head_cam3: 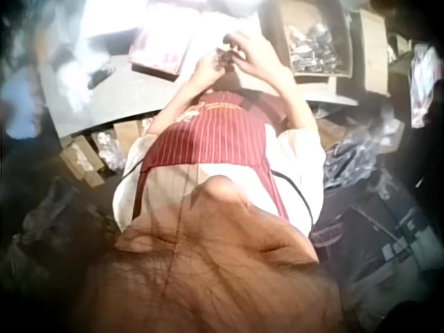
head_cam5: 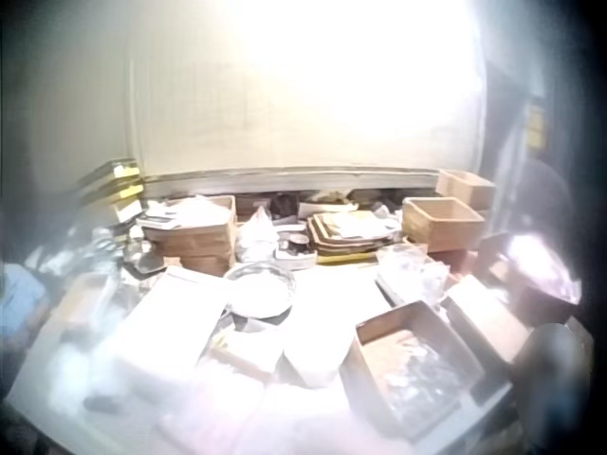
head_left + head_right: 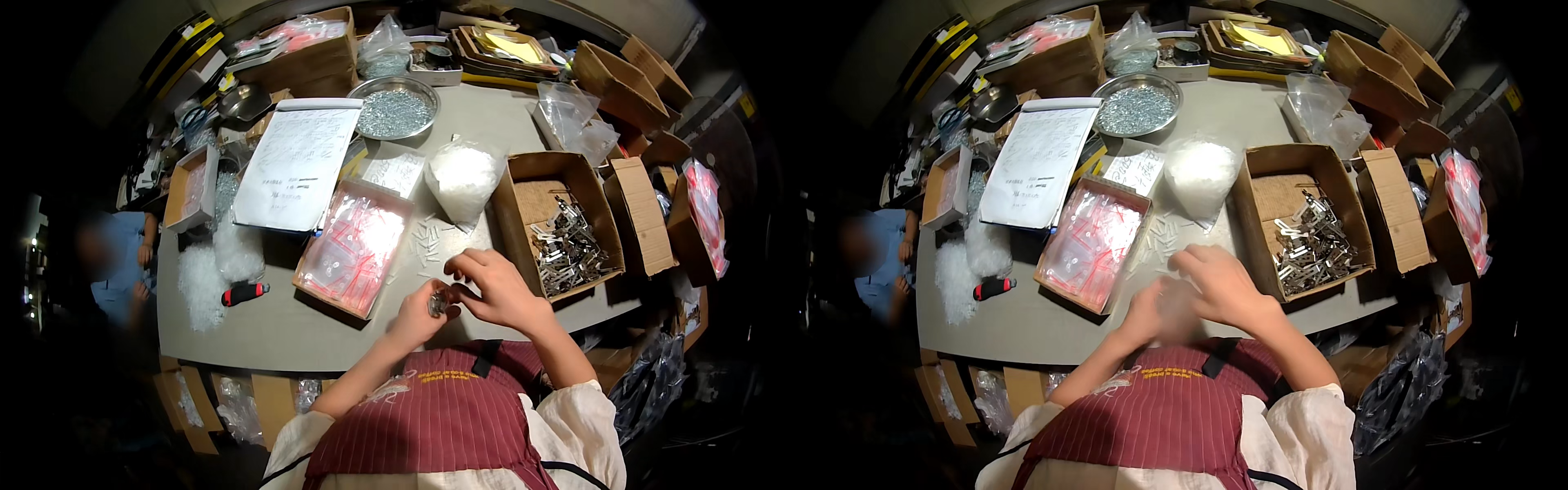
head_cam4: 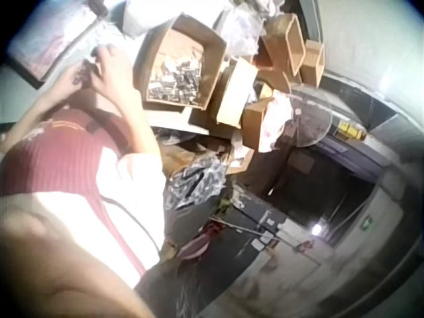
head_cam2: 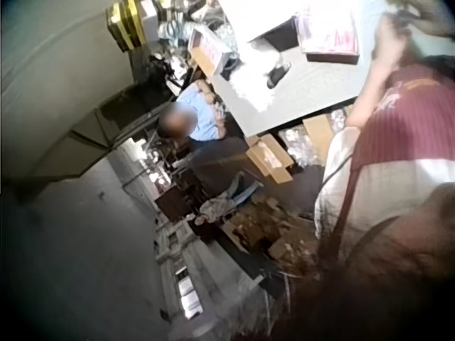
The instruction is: The person picks small metal fasteners from a cardboard box and places them into a clear plastic bag. They repeat this process, handling the fasteners one by one or in small groups, while a coworker sits across the table.
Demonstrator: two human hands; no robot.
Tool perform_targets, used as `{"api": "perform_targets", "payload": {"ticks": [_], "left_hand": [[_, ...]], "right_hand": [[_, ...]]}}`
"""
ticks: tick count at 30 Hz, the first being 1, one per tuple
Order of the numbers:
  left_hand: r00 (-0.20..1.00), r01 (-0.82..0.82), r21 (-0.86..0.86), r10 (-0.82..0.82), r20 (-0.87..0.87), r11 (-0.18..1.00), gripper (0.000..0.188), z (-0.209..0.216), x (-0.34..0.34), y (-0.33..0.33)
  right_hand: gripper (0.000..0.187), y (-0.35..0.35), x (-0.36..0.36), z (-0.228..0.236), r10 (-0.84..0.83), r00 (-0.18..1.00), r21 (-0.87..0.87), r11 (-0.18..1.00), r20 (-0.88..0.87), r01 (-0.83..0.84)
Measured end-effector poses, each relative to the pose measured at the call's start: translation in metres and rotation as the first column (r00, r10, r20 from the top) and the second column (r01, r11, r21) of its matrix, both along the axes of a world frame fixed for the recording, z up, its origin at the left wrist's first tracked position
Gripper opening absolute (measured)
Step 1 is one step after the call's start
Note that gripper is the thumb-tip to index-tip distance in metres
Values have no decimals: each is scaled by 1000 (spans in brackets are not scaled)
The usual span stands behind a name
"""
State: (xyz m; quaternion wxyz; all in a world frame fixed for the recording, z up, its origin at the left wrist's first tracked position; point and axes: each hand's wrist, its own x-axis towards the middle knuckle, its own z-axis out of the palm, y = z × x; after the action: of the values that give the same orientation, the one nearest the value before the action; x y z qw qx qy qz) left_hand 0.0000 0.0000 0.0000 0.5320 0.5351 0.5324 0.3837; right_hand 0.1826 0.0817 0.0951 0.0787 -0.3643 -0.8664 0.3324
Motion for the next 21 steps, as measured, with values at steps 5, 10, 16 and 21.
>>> {"api": "perform_targets", "payload": {"ticks": [5, 10, 16, 21], "left_hand": [[942, 177, -128, -130, 310, 976, 28, -28, -29, 2], [906, 20, -67, 11, 424, 998, 26, 18, -40, 1], [934, -243, 110, 202, 296, 964, 15, 33, -49, -1], [966, -237, 333, 258, -18, 913, 9, 34, -49, -2]], "right_hand": [[50, -8, -9, -23, 350, 936, 300, 898, -49, -320], [12, -10, -5, -15, 73, 931, 120, 992, -358, -31], [21, -14, -16, -22, -108, 913, -37, 994, -394, 101], [24, -22, -27, -30, -187, 848, -126, 982, -495, 142]]}}
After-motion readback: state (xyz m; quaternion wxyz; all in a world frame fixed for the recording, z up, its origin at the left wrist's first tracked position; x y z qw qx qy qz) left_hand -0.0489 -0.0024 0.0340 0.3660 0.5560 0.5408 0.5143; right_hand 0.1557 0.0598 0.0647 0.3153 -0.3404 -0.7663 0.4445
